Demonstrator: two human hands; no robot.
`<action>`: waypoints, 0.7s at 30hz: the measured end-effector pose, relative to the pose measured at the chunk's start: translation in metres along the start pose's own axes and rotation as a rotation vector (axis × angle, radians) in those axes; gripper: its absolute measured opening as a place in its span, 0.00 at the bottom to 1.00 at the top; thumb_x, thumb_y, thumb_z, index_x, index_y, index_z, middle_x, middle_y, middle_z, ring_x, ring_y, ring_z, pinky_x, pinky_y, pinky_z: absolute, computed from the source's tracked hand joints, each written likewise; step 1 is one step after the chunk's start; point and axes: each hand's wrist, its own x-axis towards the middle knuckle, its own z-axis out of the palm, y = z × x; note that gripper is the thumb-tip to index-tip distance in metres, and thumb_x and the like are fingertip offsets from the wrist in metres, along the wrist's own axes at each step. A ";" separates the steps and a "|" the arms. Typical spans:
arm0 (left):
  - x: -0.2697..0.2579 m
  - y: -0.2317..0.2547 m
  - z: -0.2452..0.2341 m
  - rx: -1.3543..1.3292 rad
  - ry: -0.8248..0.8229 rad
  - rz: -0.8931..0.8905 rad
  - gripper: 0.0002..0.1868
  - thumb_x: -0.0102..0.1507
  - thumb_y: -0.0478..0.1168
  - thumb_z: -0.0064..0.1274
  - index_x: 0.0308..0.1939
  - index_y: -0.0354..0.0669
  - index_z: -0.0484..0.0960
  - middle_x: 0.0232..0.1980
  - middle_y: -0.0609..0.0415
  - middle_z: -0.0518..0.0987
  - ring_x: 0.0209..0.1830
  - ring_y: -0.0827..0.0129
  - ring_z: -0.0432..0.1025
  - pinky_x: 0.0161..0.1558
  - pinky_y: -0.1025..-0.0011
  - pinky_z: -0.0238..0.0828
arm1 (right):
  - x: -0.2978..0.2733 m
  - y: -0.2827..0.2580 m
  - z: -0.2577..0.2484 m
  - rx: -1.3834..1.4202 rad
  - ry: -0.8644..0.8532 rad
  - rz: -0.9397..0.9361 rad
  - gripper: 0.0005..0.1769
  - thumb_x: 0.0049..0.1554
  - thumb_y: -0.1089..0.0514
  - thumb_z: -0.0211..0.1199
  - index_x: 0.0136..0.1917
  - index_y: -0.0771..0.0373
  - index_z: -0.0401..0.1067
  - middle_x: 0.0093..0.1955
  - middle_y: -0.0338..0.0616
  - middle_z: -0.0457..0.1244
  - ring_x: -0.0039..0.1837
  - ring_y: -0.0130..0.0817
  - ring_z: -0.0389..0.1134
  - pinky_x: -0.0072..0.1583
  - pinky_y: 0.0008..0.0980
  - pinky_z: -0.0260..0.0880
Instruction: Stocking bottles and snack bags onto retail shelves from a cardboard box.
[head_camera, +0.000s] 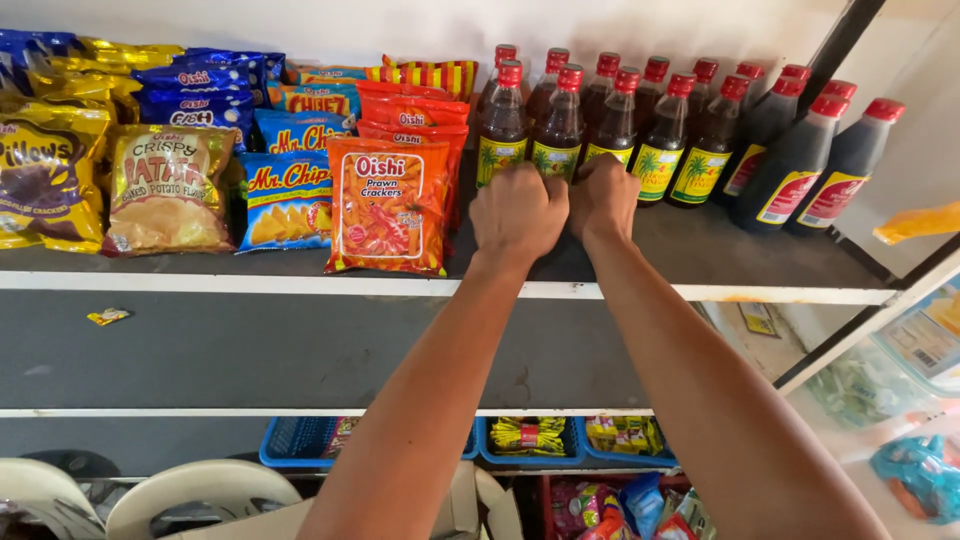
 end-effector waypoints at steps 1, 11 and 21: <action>0.003 0.000 -0.001 -0.002 0.003 0.002 0.20 0.63 0.52 0.49 0.40 0.36 0.82 0.47 0.33 0.82 0.48 0.37 0.77 0.51 0.46 0.74 | -0.008 -0.016 -0.004 0.000 0.001 -0.004 0.22 0.48 0.51 0.72 0.44 0.73 0.72 0.40 0.57 0.66 0.46 0.49 0.67 0.49 0.49 0.69; -0.007 0.003 0.001 0.162 0.421 0.323 0.20 0.55 0.48 0.58 0.41 0.35 0.75 0.46 0.41 0.74 0.48 0.45 0.73 0.43 0.50 0.74 | -0.035 -0.036 -0.020 -0.429 0.263 -0.303 0.40 0.45 0.49 0.79 0.59 0.65 0.57 0.58 0.57 0.58 0.60 0.53 0.61 0.60 0.45 0.64; -0.076 -0.007 -0.034 -0.319 0.362 0.919 0.29 0.69 0.55 0.42 0.65 0.36 0.72 0.63 0.41 0.71 0.58 0.48 0.69 0.58 0.55 0.66 | -0.175 -0.070 -0.042 0.787 -0.173 -0.081 0.09 0.65 0.56 0.54 0.49 0.62 0.71 0.45 0.39 0.64 0.48 0.28 0.65 0.52 0.29 0.66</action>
